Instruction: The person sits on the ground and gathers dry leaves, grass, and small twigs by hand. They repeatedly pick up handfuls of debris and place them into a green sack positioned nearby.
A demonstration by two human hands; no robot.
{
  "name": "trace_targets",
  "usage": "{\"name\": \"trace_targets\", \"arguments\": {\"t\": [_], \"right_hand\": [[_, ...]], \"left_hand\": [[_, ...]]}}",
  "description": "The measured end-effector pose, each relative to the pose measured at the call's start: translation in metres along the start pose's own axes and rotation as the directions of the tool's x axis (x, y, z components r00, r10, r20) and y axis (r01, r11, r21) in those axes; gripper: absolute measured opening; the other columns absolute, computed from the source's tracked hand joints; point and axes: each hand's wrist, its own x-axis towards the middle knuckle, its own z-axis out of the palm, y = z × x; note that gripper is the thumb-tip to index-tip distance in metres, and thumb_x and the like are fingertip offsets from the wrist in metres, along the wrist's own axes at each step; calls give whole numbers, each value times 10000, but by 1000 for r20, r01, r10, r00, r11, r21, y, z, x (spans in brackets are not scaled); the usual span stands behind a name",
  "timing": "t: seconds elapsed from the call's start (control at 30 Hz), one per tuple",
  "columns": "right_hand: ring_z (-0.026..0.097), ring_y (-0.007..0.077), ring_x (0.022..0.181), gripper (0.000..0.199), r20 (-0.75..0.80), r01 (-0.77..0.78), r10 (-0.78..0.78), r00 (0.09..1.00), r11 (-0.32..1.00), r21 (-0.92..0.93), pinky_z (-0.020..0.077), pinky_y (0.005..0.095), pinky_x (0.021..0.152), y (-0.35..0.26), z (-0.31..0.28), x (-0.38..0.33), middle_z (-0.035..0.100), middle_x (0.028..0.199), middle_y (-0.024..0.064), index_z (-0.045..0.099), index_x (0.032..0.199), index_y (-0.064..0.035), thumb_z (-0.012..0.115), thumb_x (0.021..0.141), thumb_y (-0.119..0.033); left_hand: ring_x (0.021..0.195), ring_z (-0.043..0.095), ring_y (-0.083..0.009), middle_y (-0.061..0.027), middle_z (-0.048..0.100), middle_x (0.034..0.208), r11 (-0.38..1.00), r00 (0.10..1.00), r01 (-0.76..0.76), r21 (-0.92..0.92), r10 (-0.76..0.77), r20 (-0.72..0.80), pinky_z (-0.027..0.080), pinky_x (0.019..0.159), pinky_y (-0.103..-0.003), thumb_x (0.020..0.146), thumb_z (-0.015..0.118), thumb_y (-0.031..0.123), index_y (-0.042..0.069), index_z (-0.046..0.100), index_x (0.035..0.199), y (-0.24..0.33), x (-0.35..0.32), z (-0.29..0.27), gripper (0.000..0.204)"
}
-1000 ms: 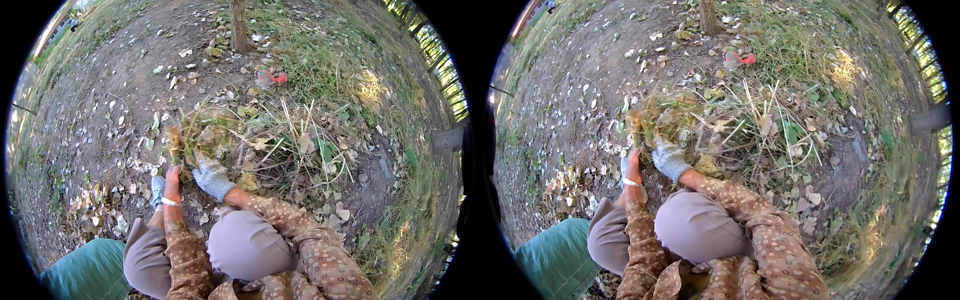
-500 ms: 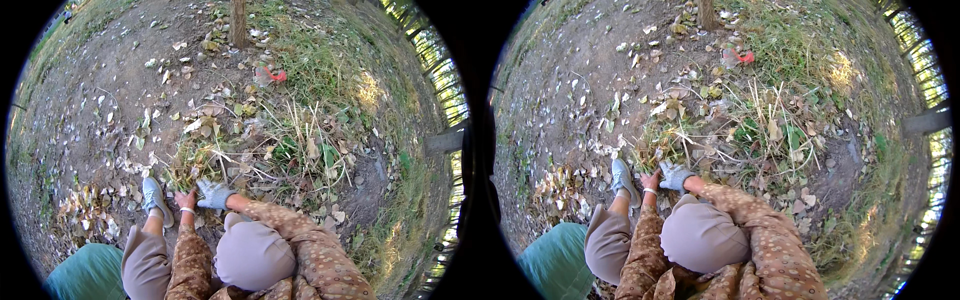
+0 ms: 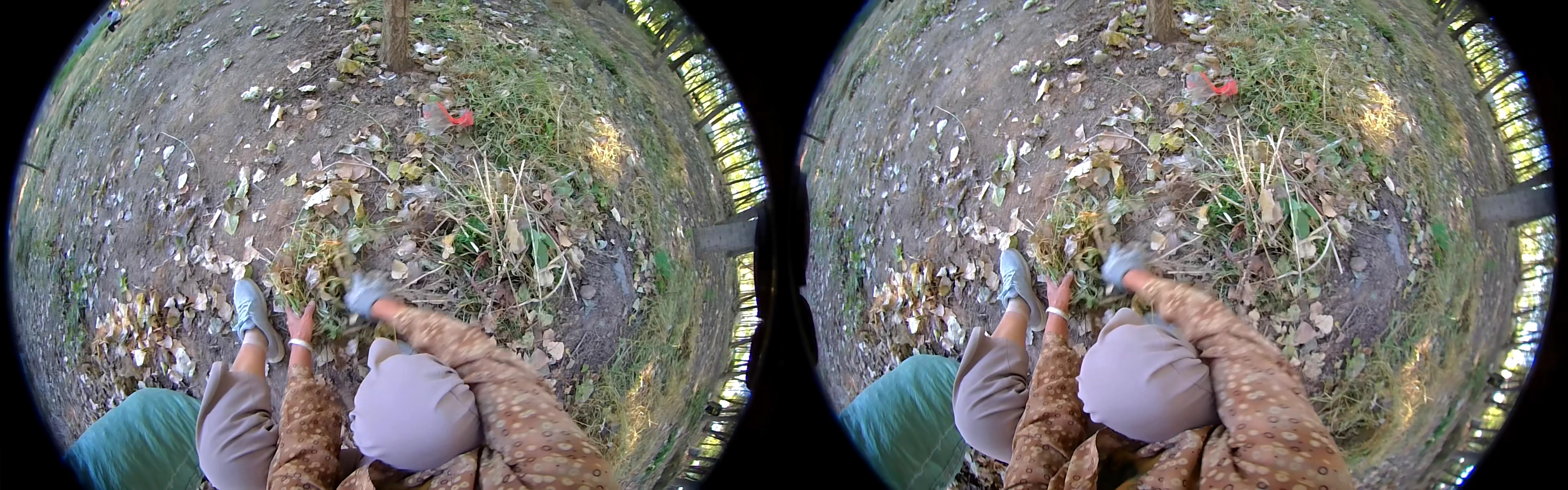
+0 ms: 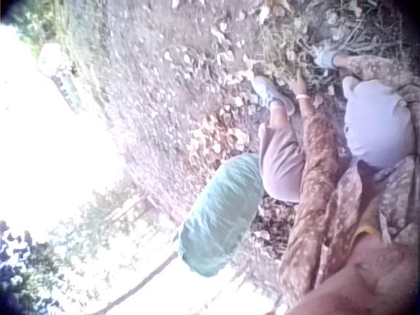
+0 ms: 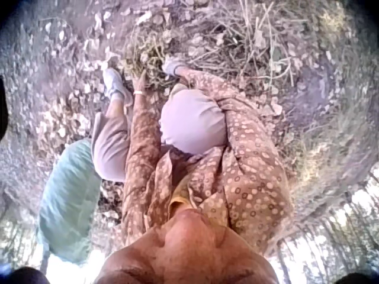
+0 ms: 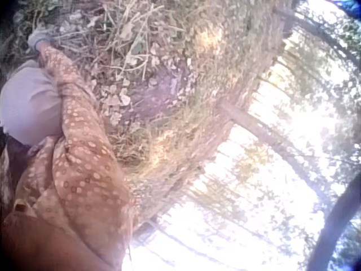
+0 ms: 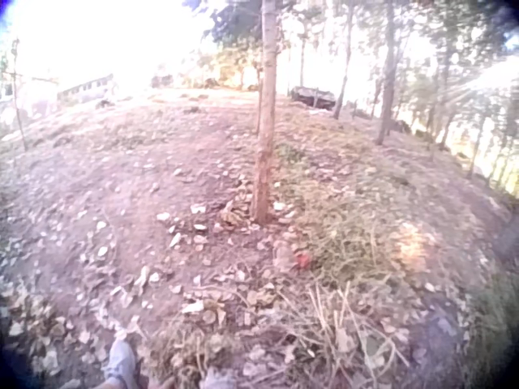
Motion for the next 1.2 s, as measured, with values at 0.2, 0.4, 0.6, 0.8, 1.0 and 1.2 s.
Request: {"name": "trace_targets", "arguments": {"t": [0.2, 0.4, 0.6, 0.8, 1.0, 1.2], "right_hand": [[637, 400, 810, 412, -183, 355, -343, 921, 934, 35, 494, 453, 763, 44, 81, 30, 645, 879, 241, 565, 1126, 32, 490, 853, -269], [400, 354, 1288, 740, -329, 470, -425, 843, 880, 68, 286, 374, 1093, -11, -84, -131, 388, 1395, 247, 340, 1376, 38, 612, 836, -389], [156, 350, 1406, 1169, -885, -494, -129, 448, 789, -366, 186, 399, 1139, 142, -236, -213, 134, 1514, 238, 86, 1459, 7, 600, 697, -716], [157, 399, 1396, 1245, -600, -519, 245, 762, 784, -340, 209, 481, 1119, 120, -210, -221, 121, 1516, 243, 14, 1486, -78, 579, 631, -785], [74, 407, 1410, 1186, -707, -494, 101, 701, 783, -378, 134, 567, 1110, 150, -142, -186, 19, 1544, 195, 16, 1491, -80, 675, 672, -629], [560, 294, 1100, 731, -837, -340, -111, 535, 879, -334, 495, 406, 902, 192, -212, -232, 387, 1417, 171, 287, 1442, -112, 562, 805, -341]], "left_hand": [[1265, 403, -336, -258, 359, 1402, 976, 870, 161, -146, -71, 487, 334, 1036, -372, 714, 761, 405, -101, 335, 1361, 57, -28, 38, 926], [1253, 411, -347, -266, 407, 1360, 982, 999, 34, 187, -35, -2, 307, 1064, -348, 636, 807, 263, -101, 240, 1390, 6, -23, 17, 1011], [1203, 458, -350, -255, 436, 1340, 973, 997, -65, 222, 70, -14, 337, 1040, -346, 661, 788, 204, -87, 213, 1401, -5, -13, 36, 982], [1294, 369, -341, -266, 367, 1396, 996, 993, -39, 77, 30, 117, 268, 1088, -329, 671, 781, 209, -110, 188, 1401, 23, -41, 35, 994], [1314, 342, -337, -270, 317, 1428, 986, 994, -36, 162, 19, 107, 250, 1099, -325, 671, 785, 232, -110, 157, 1414, 12, -39, 40, 1031], [1054, 566, -388, -270, 584, 1143, 970, 978, -207, 130, 204, 36, 430, 921, -393, 704, 731, 177, -70, 402, 1283, 56, -40, 51, 710]]}}
